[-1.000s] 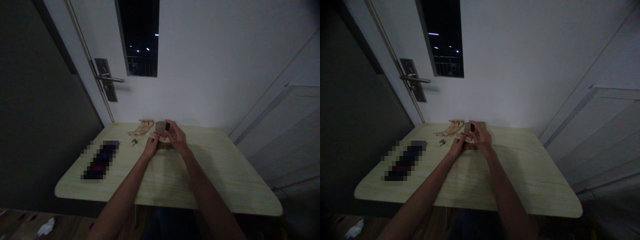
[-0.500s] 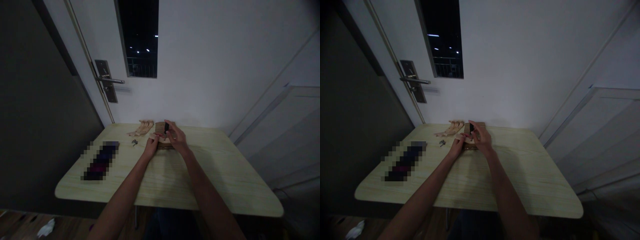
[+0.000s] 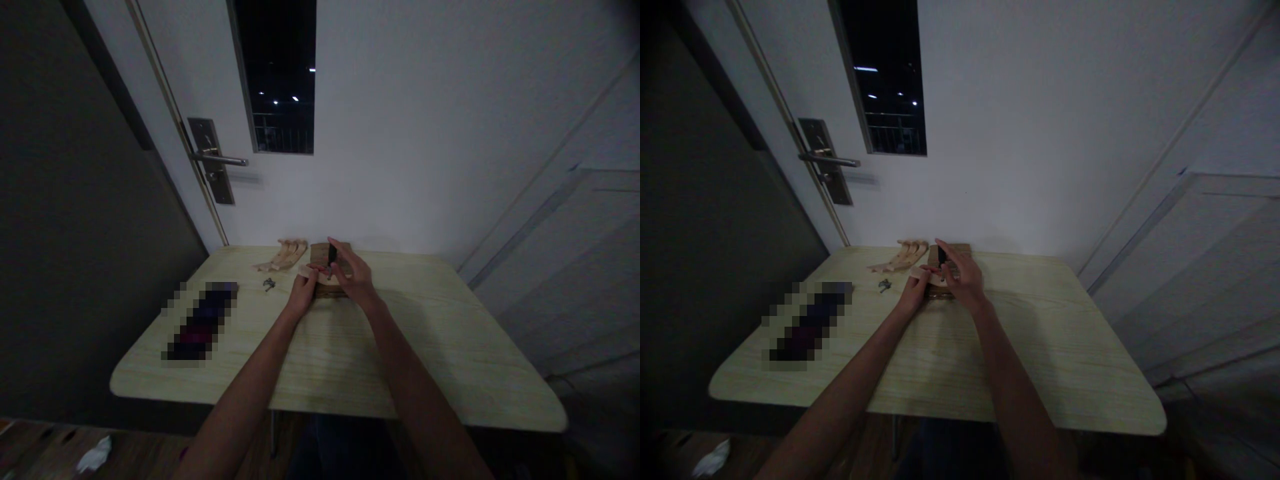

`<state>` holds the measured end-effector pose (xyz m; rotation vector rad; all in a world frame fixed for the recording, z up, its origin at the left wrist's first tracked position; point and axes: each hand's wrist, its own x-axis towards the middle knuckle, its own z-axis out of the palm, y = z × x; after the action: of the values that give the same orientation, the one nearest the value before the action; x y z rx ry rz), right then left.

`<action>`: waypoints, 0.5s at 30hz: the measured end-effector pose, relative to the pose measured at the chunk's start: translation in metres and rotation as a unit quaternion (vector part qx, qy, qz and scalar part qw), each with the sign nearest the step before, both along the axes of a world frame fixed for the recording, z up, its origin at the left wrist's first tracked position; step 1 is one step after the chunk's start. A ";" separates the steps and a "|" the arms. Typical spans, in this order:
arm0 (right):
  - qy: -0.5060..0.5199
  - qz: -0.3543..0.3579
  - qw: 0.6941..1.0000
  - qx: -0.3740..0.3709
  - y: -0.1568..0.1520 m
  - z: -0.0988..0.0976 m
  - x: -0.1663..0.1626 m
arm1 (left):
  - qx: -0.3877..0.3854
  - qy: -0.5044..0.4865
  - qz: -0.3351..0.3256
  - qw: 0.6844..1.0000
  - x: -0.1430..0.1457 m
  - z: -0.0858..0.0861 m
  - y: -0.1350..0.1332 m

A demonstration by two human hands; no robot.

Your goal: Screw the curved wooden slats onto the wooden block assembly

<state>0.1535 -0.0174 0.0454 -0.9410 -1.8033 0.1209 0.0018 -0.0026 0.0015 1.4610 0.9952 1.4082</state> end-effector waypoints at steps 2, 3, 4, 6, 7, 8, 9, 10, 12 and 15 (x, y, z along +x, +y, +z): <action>0.004 0.001 1.000 -0.007 0.001 -0.001 0.000 | 0.004 -0.002 0.003 1.000 0.000 0.000 0.000; 0.007 -0.003 1.000 -0.010 0.002 -0.002 0.000 | 0.004 -0.003 0.003 1.000 0.000 0.000 0.000; 0.008 -0.009 1.000 -0.011 0.003 -0.003 0.000 | 0.003 -0.004 0.003 1.000 0.000 0.000 0.001; 0.008 -0.025 1.000 -0.008 0.004 -0.004 0.000 | 0.001 -0.004 0.001 1.000 0.001 0.000 0.001; 0.006 -0.032 0.999 -0.006 0.004 -0.004 0.000 | 0.001 -0.003 0.001 1.000 0.001 0.000 0.001; 0.004 -0.037 0.999 -0.005 0.004 -0.004 0.000 | 0.001 -0.002 0.001 1.000 0.001 0.000 0.001; 0.002 -0.040 0.999 -0.005 0.004 -0.004 0.000 | 0.001 -0.001 0.001 1.000 0.001 0.000 0.001; 0.001 -0.040 0.999 -0.006 0.004 -0.004 0.000 | 0.002 0.000 -0.001 1.000 0.001 -0.001 0.001; 0.002 -0.042 0.999 -0.011 0.004 -0.005 -0.001 | 0.003 -0.003 -0.004 1.000 0.001 -0.002 0.001; 0.013 -0.046 0.999 -0.021 0.004 -0.006 -0.001 | 0.000 -0.013 -0.007 1.000 0.000 -0.001 0.001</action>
<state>0.1520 -0.0137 0.0396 -1.0457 -1.7364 0.1122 0.0022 -0.0016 0.0004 1.4438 0.9671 1.4138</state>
